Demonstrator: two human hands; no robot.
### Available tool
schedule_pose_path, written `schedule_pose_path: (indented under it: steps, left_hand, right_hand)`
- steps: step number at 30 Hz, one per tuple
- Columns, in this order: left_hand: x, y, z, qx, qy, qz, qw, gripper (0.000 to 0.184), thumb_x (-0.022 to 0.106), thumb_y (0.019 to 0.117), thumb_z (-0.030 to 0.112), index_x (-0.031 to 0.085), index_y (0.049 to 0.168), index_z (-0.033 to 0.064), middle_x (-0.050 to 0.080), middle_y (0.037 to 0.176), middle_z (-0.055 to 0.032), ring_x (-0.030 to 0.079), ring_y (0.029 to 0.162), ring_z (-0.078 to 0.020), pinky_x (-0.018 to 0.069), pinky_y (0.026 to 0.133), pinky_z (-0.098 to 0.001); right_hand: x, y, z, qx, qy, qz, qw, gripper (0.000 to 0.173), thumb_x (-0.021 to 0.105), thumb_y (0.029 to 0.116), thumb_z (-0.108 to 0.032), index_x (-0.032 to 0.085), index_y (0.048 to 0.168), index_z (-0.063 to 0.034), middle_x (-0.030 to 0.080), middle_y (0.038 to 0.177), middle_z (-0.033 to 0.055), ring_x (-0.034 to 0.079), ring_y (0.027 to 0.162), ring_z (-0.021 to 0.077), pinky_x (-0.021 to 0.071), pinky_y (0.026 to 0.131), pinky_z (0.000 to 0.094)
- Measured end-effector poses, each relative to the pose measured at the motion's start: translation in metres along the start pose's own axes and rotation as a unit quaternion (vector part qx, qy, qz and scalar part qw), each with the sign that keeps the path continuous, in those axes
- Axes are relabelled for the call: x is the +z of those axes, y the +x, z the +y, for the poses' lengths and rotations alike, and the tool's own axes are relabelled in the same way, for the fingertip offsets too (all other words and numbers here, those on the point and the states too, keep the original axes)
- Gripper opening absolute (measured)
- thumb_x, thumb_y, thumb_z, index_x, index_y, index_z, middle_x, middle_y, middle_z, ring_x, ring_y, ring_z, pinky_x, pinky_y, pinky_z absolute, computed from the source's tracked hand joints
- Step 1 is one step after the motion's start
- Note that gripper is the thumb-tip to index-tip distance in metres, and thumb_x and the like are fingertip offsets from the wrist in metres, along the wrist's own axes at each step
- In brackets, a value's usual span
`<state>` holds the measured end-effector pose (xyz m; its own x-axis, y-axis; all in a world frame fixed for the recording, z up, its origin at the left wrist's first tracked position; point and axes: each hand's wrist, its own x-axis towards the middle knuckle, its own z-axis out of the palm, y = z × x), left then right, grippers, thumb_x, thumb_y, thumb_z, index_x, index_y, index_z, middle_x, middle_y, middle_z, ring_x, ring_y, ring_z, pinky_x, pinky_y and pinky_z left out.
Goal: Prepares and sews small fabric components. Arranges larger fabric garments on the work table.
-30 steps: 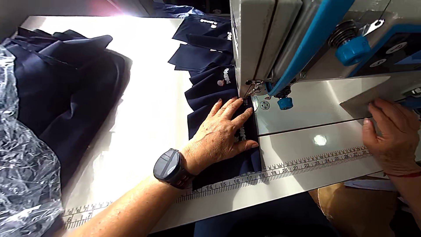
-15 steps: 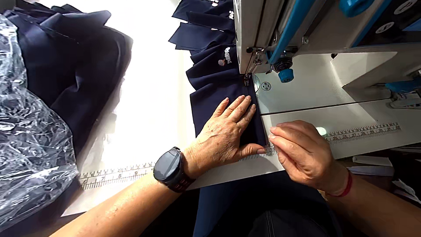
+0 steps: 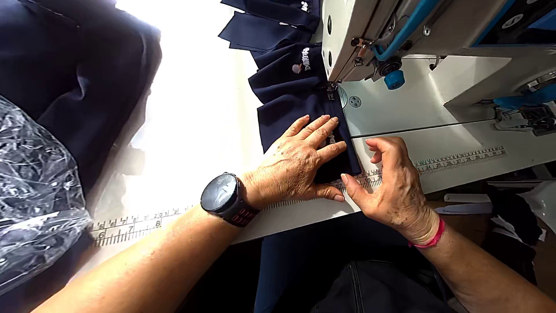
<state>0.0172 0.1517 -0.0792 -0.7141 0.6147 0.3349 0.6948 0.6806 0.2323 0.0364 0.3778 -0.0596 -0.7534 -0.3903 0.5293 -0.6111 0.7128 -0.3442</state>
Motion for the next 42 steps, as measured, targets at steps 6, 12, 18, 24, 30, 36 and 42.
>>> schedule_pose_path:
  steps: [6, 12, 18, 24, 30, 36, 42]
  left_hand:
    - [0.000, 0.000, 0.001, 0.002, -0.004, 0.007, 1.000, 0.090, 0.042, 0.0815, 0.086, 0.067, 0.136, 0.0187, 0.047, 0.153, -0.0250, 0.042, 0.145, -0.0405, 0.0298, 0.117, -0.0621]
    - [-0.002, -0.005, 0.005, 0.007, 0.004, 0.047, 0.999, 0.081, 0.044, 0.0829, 0.083, 0.074, 0.125, 0.0210, 0.048, 0.150, -0.0262, 0.041, 0.143, -0.0444, 0.0317, 0.115, -0.0612]
    - [-0.006, -0.003, 0.005, 0.048, -0.030, 0.069, 0.996, 0.084, 0.048, 0.0843, 0.080, 0.076, 0.108, 0.0043, 0.072, 0.115, -0.0146, 0.065, 0.114, -0.0323, 0.0495, 0.095, -0.0524]
    - [0.000, -0.004, 0.006, 0.050, 0.011, 0.041, 0.998, 0.100, 0.039, 0.0777, 0.090, 0.068, 0.133, 0.0124, 0.062, 0.142, -0.0106, 0.058, 0.123, -0.0305, 0.0431, 0.093, -0.0506]
    - [0.000, -0.006, 0.006, 0.056, 0.020, 0.012, 0.998, 0.090, 0.035, 0.0820, 0.088, 0.070, 0.133, 0.0230, 0.060, 0.146, -0.0070, 0.052, 0.133, -0.0311, 0.0386, 0.099, -0.0526]
    - [-0.004, -0.005, 0.005, 0.077, -0.016, -0.015, 0.997, 0.083, 0.041, 0.0855, 0.081, 0.070, 0.132, 0.0191, 0.058, 0.148, -0.0090, 0.047, 0.143, -0.0308, 0.0348, 0.112, -0.0579]
    - [-0.007, -0.006, 0.026, 0.048, -0.026, -0.004, 0.998, 0.083, 0.043, 0.0858, 0.079, 0.073, 0.124, 0.0119, 0.063, 0.141, -0.0097, 0.051, 0.139, -0.0316, 0.0327, 0.113, -0.0630]
  right_hand:
    - [0.026, 0.012, -0.019, 0.049, -0.077, 0.011, 0.996, 0.053, 0.066, 0.0761, -0.013, 0.059, 0.125, 0.0070, 0.062, 0.108, 0.0215, 0.064, 0.089, 0.0327, 0.0529, 0.068, 0.0402]
    - [0.021, 0.003, -0.008, 0.015, -0.088, 0.037, 0.995, 0.009, 0.059, 0.0892, -0.004, 0.067, 0.090, 0.0014, 0.064, 0.077, 0.0118, 0.062, 0.062, 0.0201, 0.0492, 0.051, 0.0296]
    - [0.018, -0.004, 0.000, -0.016, -0.064, 0.046, 0.997, 0.009, 0.063, 0.0877, -0.004, 0.070, 0.084, 0.0008, 0.064, 0.073, 0.0097, 0.061, 0.062, 0.0168, 0.0489, 0.053, 0.0251]
    - [0.016, -0.005, -0.004, -0.023, -0.080, 0.023, 0.996, 0.013, 0.061, 0.0872, -0.002, 0.073, 0.084, 0.0017, 0.063, 0.075, 0.0116, 0.063, 0.065, 0.0209, 0.0505, 0.053, 0.0283]
    - [-0.004, -0.012, 0.010, -0.051, -0.008, -0.060, 0.997, 0.036, 0.062, 0.0903, -0.025, 0.078, 0.111, -0.0007, 0.061, 0.081, 0.0064, 0.060, 0.071, 0.0169, 0.0484, 0.058, 0.0263]
    - [-0.039, -0.005, 0.074, -0.183, 0.052, -0.159, 0.969, 0.093, 0.046, 0.0870, -0.080, 0.061, 0.142, -0.0072, 0.050, 0.156, 0.0122, 0.037, 0.146, 0.0400, 0.0326, 0.110, 0.0561]
    - [-0.027, 0.007, 0.100, -0.306, 0.065, -0.227, 0.922, 0.095, 0.037, 0.0850, -0.085, 0.062, 0.143, -0.0140, 0.051, 0.156, 0.0047, 0.027, 0.152, 0.0418, 0.0219, 0.116, 0.0614]
